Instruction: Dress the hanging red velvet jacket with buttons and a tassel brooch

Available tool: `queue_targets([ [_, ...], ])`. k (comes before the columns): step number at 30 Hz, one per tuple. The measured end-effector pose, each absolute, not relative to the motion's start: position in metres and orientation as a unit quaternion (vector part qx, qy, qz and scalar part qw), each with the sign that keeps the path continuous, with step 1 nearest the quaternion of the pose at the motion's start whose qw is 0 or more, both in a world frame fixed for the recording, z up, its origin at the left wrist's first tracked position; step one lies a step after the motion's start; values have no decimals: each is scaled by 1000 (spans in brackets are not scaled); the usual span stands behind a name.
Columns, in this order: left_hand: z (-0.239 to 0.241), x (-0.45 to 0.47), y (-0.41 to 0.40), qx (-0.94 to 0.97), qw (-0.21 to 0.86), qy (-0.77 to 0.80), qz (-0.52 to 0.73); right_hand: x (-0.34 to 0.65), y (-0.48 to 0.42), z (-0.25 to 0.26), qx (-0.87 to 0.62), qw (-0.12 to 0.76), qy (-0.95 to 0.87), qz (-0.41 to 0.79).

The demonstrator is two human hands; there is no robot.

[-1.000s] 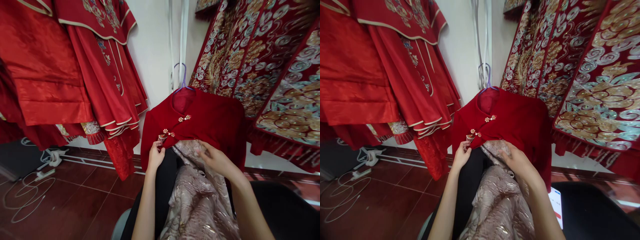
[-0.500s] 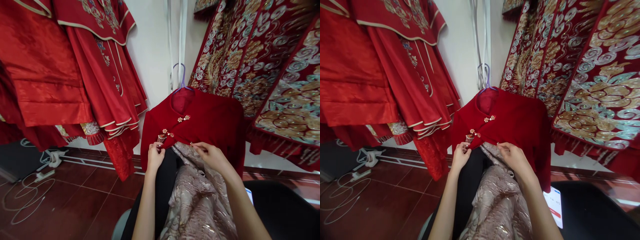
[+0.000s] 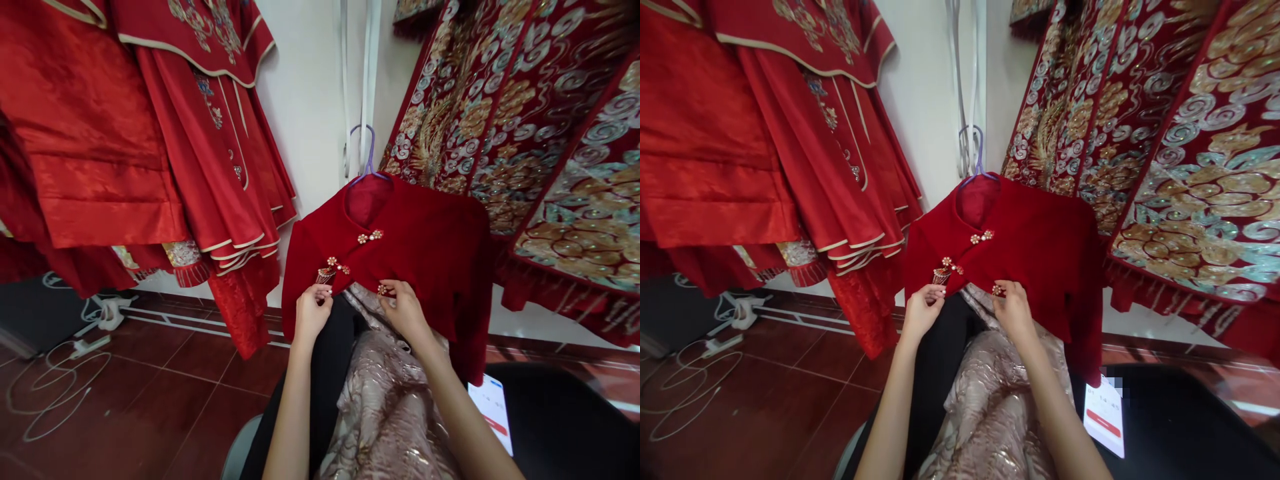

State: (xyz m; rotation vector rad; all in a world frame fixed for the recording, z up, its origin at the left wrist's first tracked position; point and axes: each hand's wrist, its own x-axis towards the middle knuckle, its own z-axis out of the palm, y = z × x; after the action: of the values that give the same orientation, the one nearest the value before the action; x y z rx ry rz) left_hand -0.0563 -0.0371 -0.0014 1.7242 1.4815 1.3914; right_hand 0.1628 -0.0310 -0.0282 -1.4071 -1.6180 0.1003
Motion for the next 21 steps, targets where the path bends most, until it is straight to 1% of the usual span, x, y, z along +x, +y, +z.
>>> queue_targets([
  [2,0,-56,-37,619,253,543,507,159,-27,-34,-588,484,-647,37],
  [4,0,-57,-36,610,268,545,509,158,-27,-34,-604,474,-638,59],
  [8,-4,-58,-32,595,286,546,516,159,-38,-21,-614,457,-622,163],
  [12,-8,-58,-28,580,316,534,528,137,-50,-4,-502,505,-625,321],
  [14,-9,-58,-28,570,333,528,534,117,-52,0,-455,526,-625,354],
  [16,-11,-59,-27,565,340,521,542,96,-49,1,-444,541,-628,341],
  [19,-15,-59,-26,564,332,519,549,78,-41,-1,-466,562,-627,274],
  [21,-17,-59,-25,564,328,522,551,76,-37,-3,-483,561,-629,237],
])
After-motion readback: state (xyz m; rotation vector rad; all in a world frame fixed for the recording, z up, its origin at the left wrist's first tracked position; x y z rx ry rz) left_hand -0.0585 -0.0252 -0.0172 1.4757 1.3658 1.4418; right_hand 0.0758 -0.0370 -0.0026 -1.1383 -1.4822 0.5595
